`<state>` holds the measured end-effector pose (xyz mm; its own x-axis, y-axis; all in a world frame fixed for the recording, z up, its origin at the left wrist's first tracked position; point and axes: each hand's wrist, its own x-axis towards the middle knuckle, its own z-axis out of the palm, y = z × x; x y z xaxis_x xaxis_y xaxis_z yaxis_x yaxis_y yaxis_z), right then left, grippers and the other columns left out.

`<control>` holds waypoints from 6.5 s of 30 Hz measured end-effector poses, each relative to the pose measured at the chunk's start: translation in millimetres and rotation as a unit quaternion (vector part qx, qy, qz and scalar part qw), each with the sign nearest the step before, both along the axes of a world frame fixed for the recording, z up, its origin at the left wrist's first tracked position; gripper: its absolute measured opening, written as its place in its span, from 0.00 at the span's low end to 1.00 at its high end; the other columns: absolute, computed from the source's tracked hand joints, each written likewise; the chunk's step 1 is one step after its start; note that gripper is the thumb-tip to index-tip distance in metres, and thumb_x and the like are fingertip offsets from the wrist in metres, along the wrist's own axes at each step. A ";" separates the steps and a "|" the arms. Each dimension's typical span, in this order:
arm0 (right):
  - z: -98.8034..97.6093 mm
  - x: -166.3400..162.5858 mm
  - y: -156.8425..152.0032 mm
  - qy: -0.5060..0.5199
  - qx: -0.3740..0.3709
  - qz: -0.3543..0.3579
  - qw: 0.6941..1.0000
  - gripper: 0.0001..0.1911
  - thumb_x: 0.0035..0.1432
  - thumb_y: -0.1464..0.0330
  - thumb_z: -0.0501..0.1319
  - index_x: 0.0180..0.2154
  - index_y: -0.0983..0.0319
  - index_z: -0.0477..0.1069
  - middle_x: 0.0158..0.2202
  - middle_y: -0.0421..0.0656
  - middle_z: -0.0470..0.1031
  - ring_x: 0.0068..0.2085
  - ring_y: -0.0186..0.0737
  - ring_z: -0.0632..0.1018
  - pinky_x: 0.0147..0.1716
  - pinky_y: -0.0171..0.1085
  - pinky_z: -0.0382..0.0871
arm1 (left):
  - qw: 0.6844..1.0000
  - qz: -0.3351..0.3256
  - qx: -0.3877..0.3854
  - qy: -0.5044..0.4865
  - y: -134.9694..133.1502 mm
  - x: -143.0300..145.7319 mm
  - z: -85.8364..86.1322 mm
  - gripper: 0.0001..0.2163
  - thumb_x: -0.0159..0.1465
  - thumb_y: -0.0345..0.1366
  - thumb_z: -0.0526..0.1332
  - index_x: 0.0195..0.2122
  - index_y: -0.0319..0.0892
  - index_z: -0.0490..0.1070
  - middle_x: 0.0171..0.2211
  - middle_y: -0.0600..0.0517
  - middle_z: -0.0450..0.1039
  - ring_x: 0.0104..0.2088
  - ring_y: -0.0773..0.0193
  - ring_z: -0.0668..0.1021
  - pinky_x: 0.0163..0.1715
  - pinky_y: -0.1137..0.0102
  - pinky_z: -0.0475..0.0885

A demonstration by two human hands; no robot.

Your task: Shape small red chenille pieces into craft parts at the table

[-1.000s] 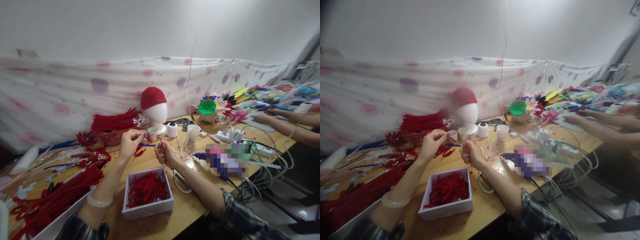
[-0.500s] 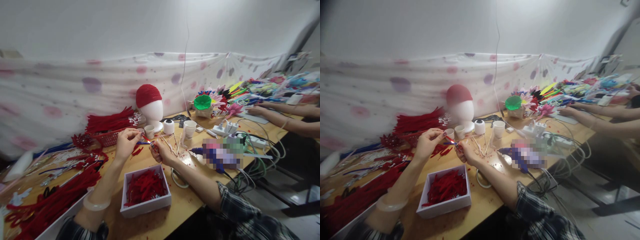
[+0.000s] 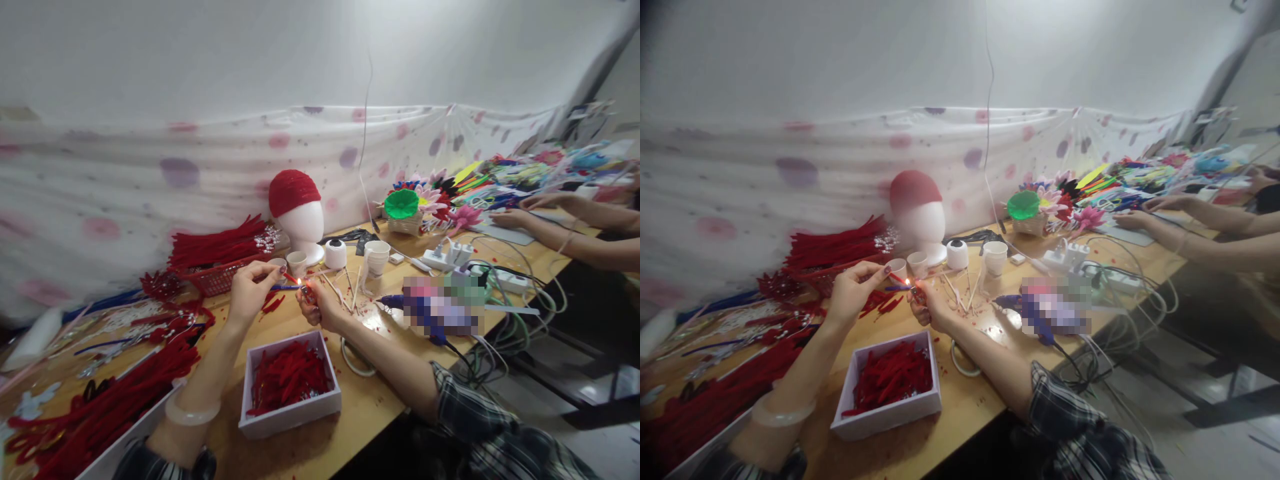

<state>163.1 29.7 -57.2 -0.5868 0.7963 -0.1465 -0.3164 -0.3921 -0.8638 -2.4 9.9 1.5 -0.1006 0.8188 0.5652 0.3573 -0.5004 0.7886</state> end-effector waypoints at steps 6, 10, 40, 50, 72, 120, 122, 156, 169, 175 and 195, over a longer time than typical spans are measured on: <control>4.5 6.6 1.2 0.114 0.009 -0.051 0.992 0.17 0.56 0.54 0.61 0.30 0.62 0.67 0.12 0.27 0.46 0.15 0.26 0.42 0.15 0.30 0.33 | 0.966 0.052 0.211 0.137 -3.5 0.0 -7.0 0.05 0.60 0.37 0.65 0.33 0.43 0.79 0.30 0.52 0.81 0.30 0.64 0.79 0.41 0.66 0.72; 4.4 6.5 -1.4 0.144 0.029 -0.033 0.989 0.15 0.49 0.61 0.69 0.29 0.62 0.66 0.13 0.27 0.46 0.16 0.25 0.43 0.15 0.30 0.34 | 0.861 -0.013 0.383 0.335 -4.5 0.9 -11.8 0.07 0.62 0.28 0.61 0.36 0.46 0.78 0.31 0.54 0.81 0.32 0.67 0.79 0.47 0.65 0.68; -0.2 4.3 -0.5 0.013 0.035 0.033 0.999 0.25 0.59 0.53 0.45 0.17 0.60 0.55 0.11 0.31 0.46 0.13 0.26 0.43 0.12 0.28 0.36 | 0.907 -0.180 -0.231 -0.303 -4.0 10.8 0.4 0.18 0.37 0.39 0.77 0.29 0.39 0.78 0.32 0.50 0.79 0.34 0.63 0.78 0.36 0.69 0.70; 3.9 3.3 -4.0 0.001 0.050 0.032 0.998 0.24 0.59 0.51 0.47 0.19 0.61 0.57 0.12 0.30 0.46 0.15 0.26 0.43 0.13 0.28 0.37 | 0.898 -0.168 -0.241 -0.328 -4.0 14.7 -1.1 0.16 0.38 0.36 0.77 0.28 0.41 0.78 0.29 0.53 0.79 0.33 0.64 0.77 0.35 0.70 0.69; 6.3 2.9 -6.7 0.008 0.076 0.034 0.996 0.27 0.58 0.48 0.48 0.18 0.61 0.56 0.12 0.30 0.46 0.15 0.26 0.44 0.14 0.29 0.37 | 0.895 -0.178 -0.254 -0.320 -1.7 15.0 -6.8 0.15 0.41 0.34 0.75 0.30 0.38 0.79 0.29 0.50 0.80 0.33 0.63 0.79 0.35 0.69 0.71; 2.8 4.4 0.4 0.013 0.000 -0.037 0.999 0.14 0.52 0.56 0.48 0.25 0.59 0.59 0.10 0.30 0.48 0.14 0.27 0.43 0.13 0.29 0.34 | 0.993 -0.083 -0.081 -0.034 -6.7 -3.3 10.2 0.13 0.54 0.43 0.67 0.34 0.39 0.78 0.33 0.47 0.80 0.33 0.59 0.79 0.38 0.65 0.74; 4.2 4.9 0.1 0.024 0.006 -0.047 0.999 0.13 0.52 0.57 0.48 0.25 0.59 0.59 0.10 0.29 0.48 0.14 0.27 0.42 0.13 0.29 0.34 | 0.997 -0.056 -0.029 0.049 -11.9 -1.8 15.8 0.08 0.56 0.39 0.64 0.32 0.41 0.79 0.34 0.48 0.79 0.36 0.59 0.78 0.40 0.64 0.72; 12.0 10.4 -0.4 0.123 0.008 -0.100 0.987 0.20 0.53 0.49 0.55 0.26 0.60 0.60 0.12 0.28 0.49 0.14 0.26 0.44 0.15 0.28 0.36 | 0.982 0.038 0.077 0.169 -9.8 -1.3 11.4 0.05 0.59 0.38 0.64 0.30 0.46 0.79 0.34 0.51 0.79 0.41 0.59 0.75 0.48 0.63 0.65; 9.9 6.0 -5.3 0.104 0.099 -0.074 0.987 0.17 0.49 0.55 0.65 0.30 0.62 0.69 0.13 0.27 0.46 0.16 0.25 0.44 0.15 0.30 0.36 | 0.995 -0.010 -0.044 -0.086 -4.3 4.7 1.5 0.14 0.52 0.47 0.68 0.32 0.41 0.78 0.33 0.50 0.78 0.35 0.60 0.76 0.41 0.65 0.69; 8.9 -1.6 -12.1 0.094 0.165 -0.154 0.970 0.19 0.46 0.62 0.70 0.39 0.62 0.73 0.16 0.28 0.48 0.17 0.25 0.45 0.17 0.31 0.37 | 0.929 -0.105 -0.269 -0.234 -9.3 25.0 -10.3 0.21 0.43 0.48 0.72 0.34 0.40 0.76 0.34 0.48 0.78 0.35 0.61 0.77 0.29 0.72 0.64; 9.6 0.7 -10.6 0.086 0.146 -0.128 0.977 0.15 0.46 0.61 0.69 0.30 0.62 0.68 0.14 0.27 0.46 0.16 0.25 0.45 0.16 0.31 0.37 | 0.934 -0.158 -0.286 -0.147 -9.0 17.1 -4.8 0.15 0.43 0.39 0.70 0.33 0.41 0.77 0.33 0.48 0.78 0.34 0.62 0.76 0.32 0.70 0.64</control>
